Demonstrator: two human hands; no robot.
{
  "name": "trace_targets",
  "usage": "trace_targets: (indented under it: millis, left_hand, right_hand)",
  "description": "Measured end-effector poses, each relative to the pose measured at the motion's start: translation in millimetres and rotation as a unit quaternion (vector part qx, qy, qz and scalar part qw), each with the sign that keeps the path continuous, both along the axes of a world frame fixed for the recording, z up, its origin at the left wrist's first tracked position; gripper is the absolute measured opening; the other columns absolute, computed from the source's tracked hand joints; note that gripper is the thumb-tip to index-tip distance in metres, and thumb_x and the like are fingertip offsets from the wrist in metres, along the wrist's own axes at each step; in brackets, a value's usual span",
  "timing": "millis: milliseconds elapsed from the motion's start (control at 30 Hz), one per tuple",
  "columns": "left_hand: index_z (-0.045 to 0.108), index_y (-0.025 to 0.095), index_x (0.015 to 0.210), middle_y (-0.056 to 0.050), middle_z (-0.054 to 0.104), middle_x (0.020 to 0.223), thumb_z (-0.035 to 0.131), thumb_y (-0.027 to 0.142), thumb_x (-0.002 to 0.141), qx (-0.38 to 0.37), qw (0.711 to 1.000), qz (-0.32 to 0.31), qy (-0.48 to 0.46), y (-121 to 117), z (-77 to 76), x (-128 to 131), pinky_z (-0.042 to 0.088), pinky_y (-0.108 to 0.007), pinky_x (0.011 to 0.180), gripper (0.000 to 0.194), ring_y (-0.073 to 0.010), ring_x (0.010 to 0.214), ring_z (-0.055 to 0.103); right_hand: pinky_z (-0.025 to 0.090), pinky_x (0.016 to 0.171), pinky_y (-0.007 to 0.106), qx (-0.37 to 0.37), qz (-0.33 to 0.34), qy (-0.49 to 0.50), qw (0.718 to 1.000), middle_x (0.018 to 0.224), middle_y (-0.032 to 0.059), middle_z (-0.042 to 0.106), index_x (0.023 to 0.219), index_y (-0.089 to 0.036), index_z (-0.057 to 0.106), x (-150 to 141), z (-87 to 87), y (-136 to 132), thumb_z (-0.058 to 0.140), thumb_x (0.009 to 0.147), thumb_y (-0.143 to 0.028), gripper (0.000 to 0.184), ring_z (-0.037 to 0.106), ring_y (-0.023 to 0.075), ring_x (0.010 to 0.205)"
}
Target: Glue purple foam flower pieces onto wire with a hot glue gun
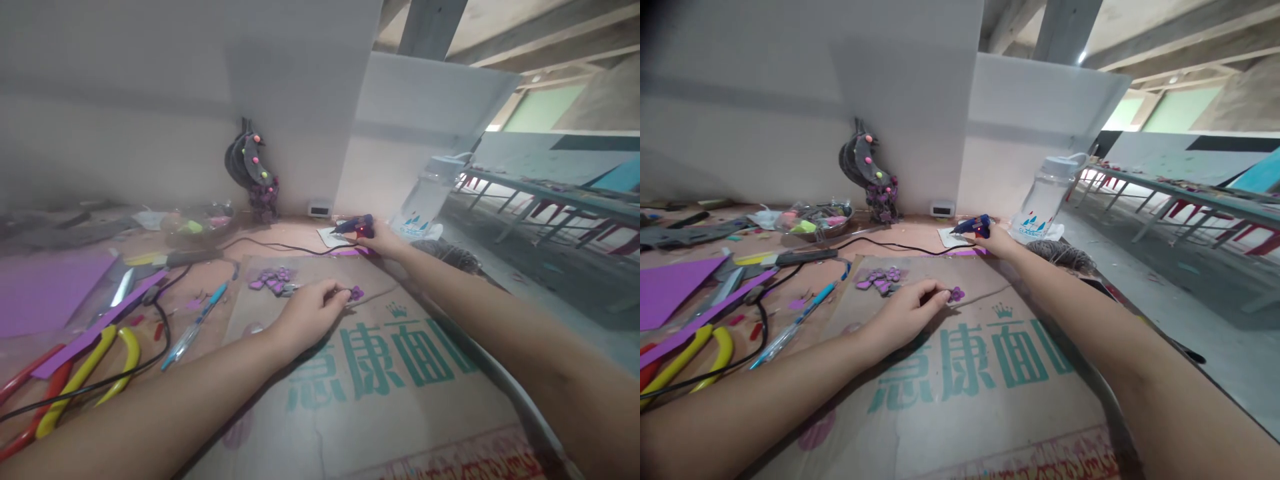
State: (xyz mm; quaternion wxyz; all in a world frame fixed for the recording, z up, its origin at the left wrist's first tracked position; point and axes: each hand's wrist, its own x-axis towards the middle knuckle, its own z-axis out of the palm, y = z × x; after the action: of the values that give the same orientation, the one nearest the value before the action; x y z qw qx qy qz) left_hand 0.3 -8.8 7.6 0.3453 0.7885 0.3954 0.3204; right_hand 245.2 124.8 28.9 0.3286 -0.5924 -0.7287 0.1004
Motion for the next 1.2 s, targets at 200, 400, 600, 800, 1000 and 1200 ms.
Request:
trace_targets:
  millis: [200,400,600,800,1000,1200]
  left_hand:
    - [0.066,0.019,0.087,-0.001,0.069,0.080,0.046,0.036,0.091,-0.011,1.000,-0.001,-0.005,-1,0.8,0,0.041,-0.026,0.068,0.027,-0.0181,0.075,0.061]
    - [0.066,0.020,0.087,0.000,0.067,0.078,0.045,0.037,0.091,-0.011,1.000,-0.004,0.000,0,-1.0,0,0.039,-0.026,0.067,0.027,-0.0173,0.074,0.059]
    - [0.066,0.021,0.089,0.000,0.067,0.077,0.045,0.041,0.091,-0.016,1.000,0.003,0.006,0,-2.8,1,0.038,-0.026,0.066,0.029,-0.0175,0.073,0.059]
    - [0.066,0.021,0.088,-0.001,0.068,0.079,0.045,0.038,0.091,-0.018,1.000,0.000,0.005,-1,0.7,1,0.039,-0.027,0.066,0.028,-0.0178,0.075,0.060]
    - [0.067,0.021,0.086,0.000,0.070,0.080,0.047,0.037,0.090,-0.005,1.000,-0.004,-0.007,0,-1.3,2,0.038,-0.026,0.065,0.026,-0.0175,0.074,0.061]
    - [0.066,0.022,0.085,0.000,0.069,0.077,0.046,0.039,0.090,0.001,1.000,-0.001,-0.003,2,-3.9,3,0.037,-0.026,0.062,0.027,-0.0172,0.072,0.059]
  right_hand:
    - [0.051,0.082,0.036,-0.014,-0.035,-0.006,0.999,0.094,0.0115,0.073,0.103,-0.014,0.065,-11,-3.3,6,0.068,0.074,-0.019,0.029,0.066,0.0250,0.091]
    - [0.052,0.078,0.035,-0.015,-0.051,-0.014,0.999,0.085,0.0095,0.073,0.098,-0.013,0.066,-1,2.8,1,0.066,0.076,-0.021,0.023,0.067,0.0247,0.085]
    - [0.052,0.078,0.035,-0.004,-0.050,-0.033,0.998,0.088,0.0090,0.073,0.102,-0.014,0.066,-1,-1.9,8,0.068,0.075,-0.024,0.029,0.067,0.0246,0.085]
    - [0.050,0.071,0.032,0.016,-0.042,-0.081,0.996,0.086,0.0097,0.072,0.097,-0.016,0.065,-6,-2.2,7,0.073,0.072,-0.040,0.035,0.065,0.0235,0.079]
    - [0.043,0.060,0.031,0.071,-0.102,-0.160,0.979,0.077,0.0111,0.066,0.090,-0.014,0.061,9,7.7,-29,0.044,0.092,-0.046,0.036,0.059,0.0216,0.067]
    - [0.043,0.072,0.026,0.045,0.033,-0.290,0.955,0.092,0.0043,0.072,0.097,-0.022,0.068,-38,15.3,-34,0.052,0.089,-0.030,0.019,0.064,0.0182,0.082]
